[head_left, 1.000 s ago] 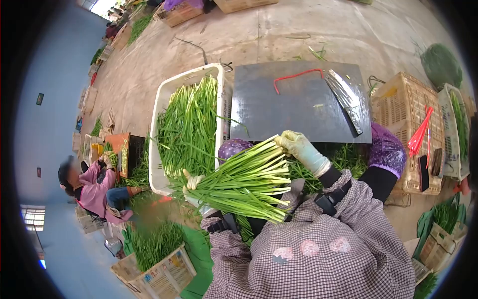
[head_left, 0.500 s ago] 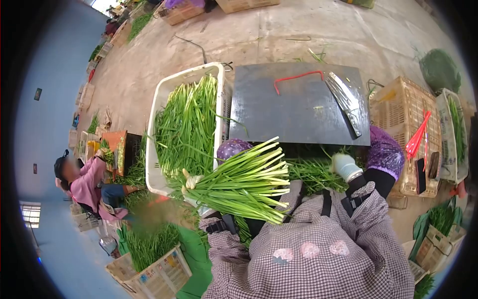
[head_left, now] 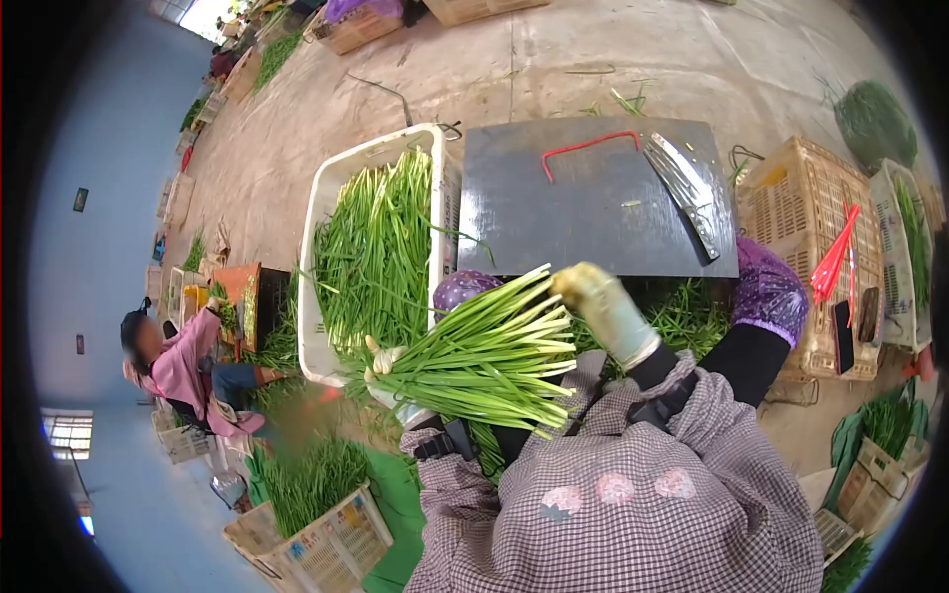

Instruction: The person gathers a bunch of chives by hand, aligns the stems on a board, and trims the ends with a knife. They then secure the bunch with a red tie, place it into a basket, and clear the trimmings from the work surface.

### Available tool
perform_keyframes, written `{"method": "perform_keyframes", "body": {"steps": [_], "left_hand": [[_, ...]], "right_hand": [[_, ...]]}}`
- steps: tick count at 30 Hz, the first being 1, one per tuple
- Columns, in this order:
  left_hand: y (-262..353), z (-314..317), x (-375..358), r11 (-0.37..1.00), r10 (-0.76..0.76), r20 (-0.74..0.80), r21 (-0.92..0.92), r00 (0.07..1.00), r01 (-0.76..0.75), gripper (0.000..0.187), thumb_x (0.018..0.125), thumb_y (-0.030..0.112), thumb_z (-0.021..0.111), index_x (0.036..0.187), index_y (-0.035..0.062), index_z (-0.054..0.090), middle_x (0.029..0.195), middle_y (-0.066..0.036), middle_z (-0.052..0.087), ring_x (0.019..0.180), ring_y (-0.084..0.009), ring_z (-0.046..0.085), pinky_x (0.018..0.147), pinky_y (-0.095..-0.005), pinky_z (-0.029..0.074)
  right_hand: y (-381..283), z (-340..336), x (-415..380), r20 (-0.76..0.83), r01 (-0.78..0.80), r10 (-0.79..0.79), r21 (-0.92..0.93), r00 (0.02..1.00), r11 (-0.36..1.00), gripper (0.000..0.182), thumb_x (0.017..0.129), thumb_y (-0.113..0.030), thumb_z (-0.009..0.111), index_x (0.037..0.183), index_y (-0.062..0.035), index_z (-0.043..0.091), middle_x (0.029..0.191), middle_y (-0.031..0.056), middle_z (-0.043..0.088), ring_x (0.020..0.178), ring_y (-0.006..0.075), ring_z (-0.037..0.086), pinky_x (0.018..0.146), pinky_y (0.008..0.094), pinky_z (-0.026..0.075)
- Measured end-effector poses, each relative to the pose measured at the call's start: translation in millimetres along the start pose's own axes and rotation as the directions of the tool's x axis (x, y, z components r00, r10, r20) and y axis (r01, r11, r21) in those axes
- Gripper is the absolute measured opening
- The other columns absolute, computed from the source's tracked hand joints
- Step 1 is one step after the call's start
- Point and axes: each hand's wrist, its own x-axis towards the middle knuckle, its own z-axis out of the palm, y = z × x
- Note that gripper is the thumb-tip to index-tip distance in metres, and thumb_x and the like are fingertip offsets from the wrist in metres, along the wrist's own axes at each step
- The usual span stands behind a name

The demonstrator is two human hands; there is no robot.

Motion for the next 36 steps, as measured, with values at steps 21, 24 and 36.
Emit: {"method": "perform_keyframes", "body": {"steps": [21, 24, 36], "left_hand": [[4, -10, -3, 0.996, 0.046, -0.103, 0.085, 0.994, -0.038, 0.056, 0.088, 0.01, 0.065, 0.14, -0.0053, 0.05, 0.073, 0.005, 0.044, 0.069, -0.0111, 0.044, 0.081, -0.0317, 0.045], [2, -7, -3, 0.999, 0.038, -0.136, 0.043, 0.99, -0.032, 0.058, 0.09, 0.011, 0.061, 0.144, -0.006, 0.049, 0.073, 0.006, 0.045, 0.069, -0.0112, 0.045, 0.081, -0.0313, 0.045], [-6, 2, -2, 0.993, 0.04, -0.168, 0.12, 0.985, -0.019, 0.044, 0.089, 0.014, 0.062, 0.13, -0.0009, 0.058, 0.074, 0.006, 0.046, 0.072, -0.0123, 0.047, 0.082, -0.0313, 0.046]], "right_hand": [[7, -22, 0, -0.127, 0.215, -0.303, -0.459, 0.945, 0.862, 0.024, 0.108, -0.018, 0.057, 0.118, -0.0011, 0.069, 0.113, 0.0094, 0.072, 0.106, 0.0178, 0.07, 0.102, 0.0329, 0.057], [-9, -49, -7, -0.374, 0.153, -0.153, -0.03, 0.915, 0.988, 0.027, 0.109, -0.021, 0.055, 0.118, 0.0004, 0.069, 0.115, 0.0106, 0.072, 0.112, 0.0205, 0.069, 0.105, 0.0357, 0.055], [1, 9, -11, -0.055, -0.094, 0.086, -0.172, 0.995, 0.981, 0.031, 0.11, -0.02, 0.053, 0.104, 0.0027, 0.073, 0.111, 0.0103, 0.076, 0.099, 0.0194, 0.071, 0.093, 0.0342, 0.056]]}}
